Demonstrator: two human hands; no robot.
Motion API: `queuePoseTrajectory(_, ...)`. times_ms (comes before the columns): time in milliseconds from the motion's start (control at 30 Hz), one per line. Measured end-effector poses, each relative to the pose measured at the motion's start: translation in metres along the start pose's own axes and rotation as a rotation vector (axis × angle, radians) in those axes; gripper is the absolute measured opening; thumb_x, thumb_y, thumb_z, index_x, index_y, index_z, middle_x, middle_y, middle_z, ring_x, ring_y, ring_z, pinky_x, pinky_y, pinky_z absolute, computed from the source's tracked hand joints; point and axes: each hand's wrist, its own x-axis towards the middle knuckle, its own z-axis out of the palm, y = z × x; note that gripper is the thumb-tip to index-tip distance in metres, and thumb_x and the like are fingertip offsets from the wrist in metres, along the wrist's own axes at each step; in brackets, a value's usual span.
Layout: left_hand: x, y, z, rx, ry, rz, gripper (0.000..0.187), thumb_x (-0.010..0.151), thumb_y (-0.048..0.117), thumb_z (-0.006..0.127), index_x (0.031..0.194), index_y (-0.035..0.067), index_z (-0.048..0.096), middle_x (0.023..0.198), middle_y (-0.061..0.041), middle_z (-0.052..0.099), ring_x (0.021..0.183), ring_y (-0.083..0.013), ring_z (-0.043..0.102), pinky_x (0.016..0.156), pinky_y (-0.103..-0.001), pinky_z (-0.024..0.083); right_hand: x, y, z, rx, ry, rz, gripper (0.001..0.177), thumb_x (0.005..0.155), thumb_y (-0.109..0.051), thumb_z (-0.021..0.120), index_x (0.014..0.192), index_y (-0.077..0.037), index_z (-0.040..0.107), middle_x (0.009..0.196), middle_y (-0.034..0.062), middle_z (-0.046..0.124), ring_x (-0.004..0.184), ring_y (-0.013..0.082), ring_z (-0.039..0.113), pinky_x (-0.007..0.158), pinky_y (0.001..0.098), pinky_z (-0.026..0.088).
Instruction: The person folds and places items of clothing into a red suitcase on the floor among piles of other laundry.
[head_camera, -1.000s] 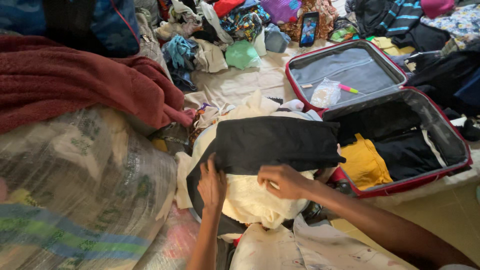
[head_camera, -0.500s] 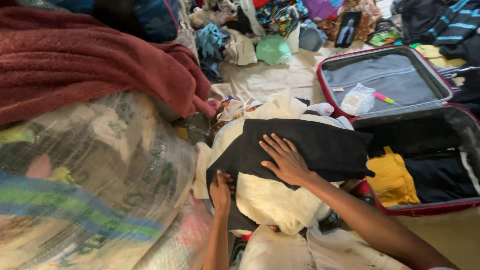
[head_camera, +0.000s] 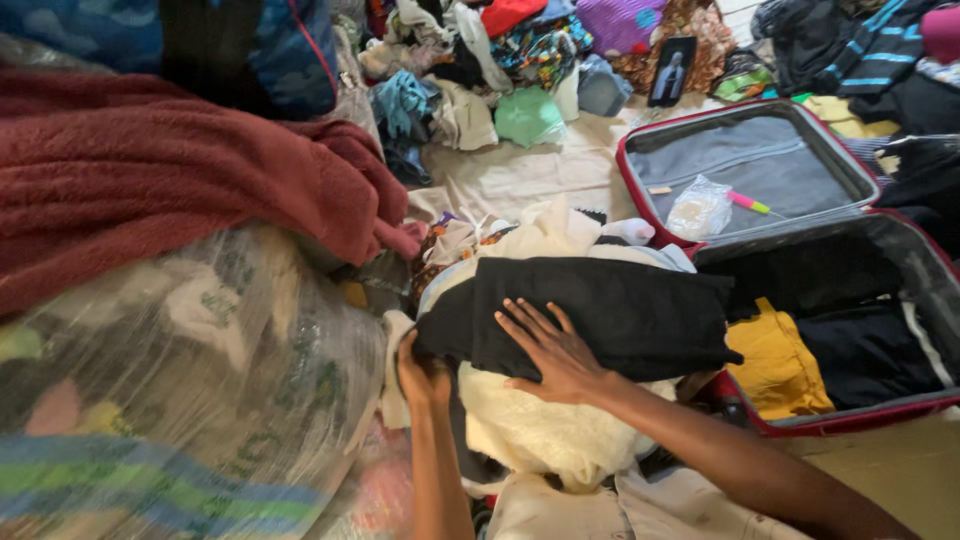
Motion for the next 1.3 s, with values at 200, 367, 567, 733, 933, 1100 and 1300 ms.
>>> queuePoseTrajectory(200, -0.048, 0.032, 0.037, -0.177, -0.229, 0.083, 0.06, 0.1, 0.061, 0.06, 0.114, 0.004, 0.066, 0.107, -0.007, 0.064, 0.095, -0.0225, 0.06, 0.088, -0.04, 0.047, -0.012, -0.004, 0.002, 0.039, 0.126, -0.06, 0.097, 0.082, -0.029, 0.069, 0.16, -0.003, 0.017, 0.168, 0.0205, 0.015, 0.156, 0.0356, 0.014, 0.121, 0.0589, 0.011)
queuePoseTrajectory(367, -0.021, 0.023, 0.057, -0.345, -0.545, -0.035, 0.066, 0.099, 0.065, 0.058, 0.123, 0.004, 0.067, 0.121, -0.01, 0.067, 0.109, -0.0251, 0.062, 0.099, -0.043, 0.047, -0.018, 0.002, 0.008, 0.009, 0.068, -0.09, 0.087, 0.087, -0.023, 0.065, 0.162, -0.013, 0.022, 0.169, 0.0113, 0.02, 0.157, 0.0318, 0.015, 0.121, 0.0616, 0.009)
queuePoseTrajectory(567, -0.005, 0.021, 0.081, -0.121, -0.352, -0.029, 0.061, 0.092, 0.06, 0.059, 0.124, 0.009, 0.069, 0.13, -0.009, 0.071, 0.123, -0.0278, 0.064, 0.112, -0.05, 0.045, -0.015, 0.001, 0.011, 0.023, 0.021, -0.089, 0.083, 0.088, -0.023, 0.064, 0.162, -0.02, 0.026, 0.17, 0.0067, 0.022, 0.157, 0.0312, 0.014, 0.12, 0.0636, 0.006)
queuePoseTrajectory(733, -0.012, 0.057, 0.088, -0.221, -0.257, 0.139, 0.044, 0.093, 0.04, 0.066, 0.123, 0.009, 0.07, 0.131, -0.009, 0.07, 0.122, -0.0284, 0.067, 0.112, -0.051, 0.05, -0.016, -0.001, 0.007, 0.027, -0.002, -0.071, 0.082, 0.089, -0.025, 0.064, 0.161, -0.021, 0.026, 0.17, 0.0064, 0.02, 0.157, 0.0317, 0.012, 0.12, 0.0632, 0.006)
queuePoseTrajectory(933, -0.005, 0.064, 0.087, -0.336, -0.229, 0.145, 0.053, 0.094, 0.041, 0.068, 0.125, -0.002, 0.068, 0.128, -0.019, 0.071, 0.117, -0.034, 0.067, 0.102, -0.05, 0.054, -0.008, -0.006, -0.001, 0.013, -0.049, -0.038, 0.079, 0.093, -0.036, 0.061, 0.162, -0.021, 0.024, 0.17, 0.0085, 0.016, 0.157, 0.0322, 0.009, 0.119, 0.0624, 0.006)
queuePoseTrajectory(1100, 0.009, 0.084, 0.08, -0.218, -0.172, 0.194, 0.041, 0.092, 0.019, 0.066, 0.126, -0.003, 0.065, 0.129, -0.018, 0.069, 0.119, -0.033, 0.067, 0.108, -0.047, 0.054, 0.014, -0.001, 0.003, 0.144, -0.031, -0.007, 0.084, 0.095, -0.056, 0.058, 0.161, -0.019, 0.022, 0.17, 0.0116, 0.012, 0.157, 0.0333, 0.007, 0.118, 0.062, 0.009)
queuePoseTrajectory(1300, 0.009, 0.093, 0.088, -0.204, -0.247, 0.13, 0.044, 0.084, 0.017, 0.066, 0.122, -0.005, 0.066, 0.123, -0.02, 0.071, 0.112, -0.0355, 0.069, 0.103, -0.047, 0.055, 0.089, 0.05, 0.035, 0.266, 0.415, 0.199, 0.048, 0.103, -0.042, 0.059, 0.144, -0.017, 0.055, 0.15, 0.0094, 0.053, 0.144, 0.0303, 0.045, 0.114, 0.0564, 0.031)
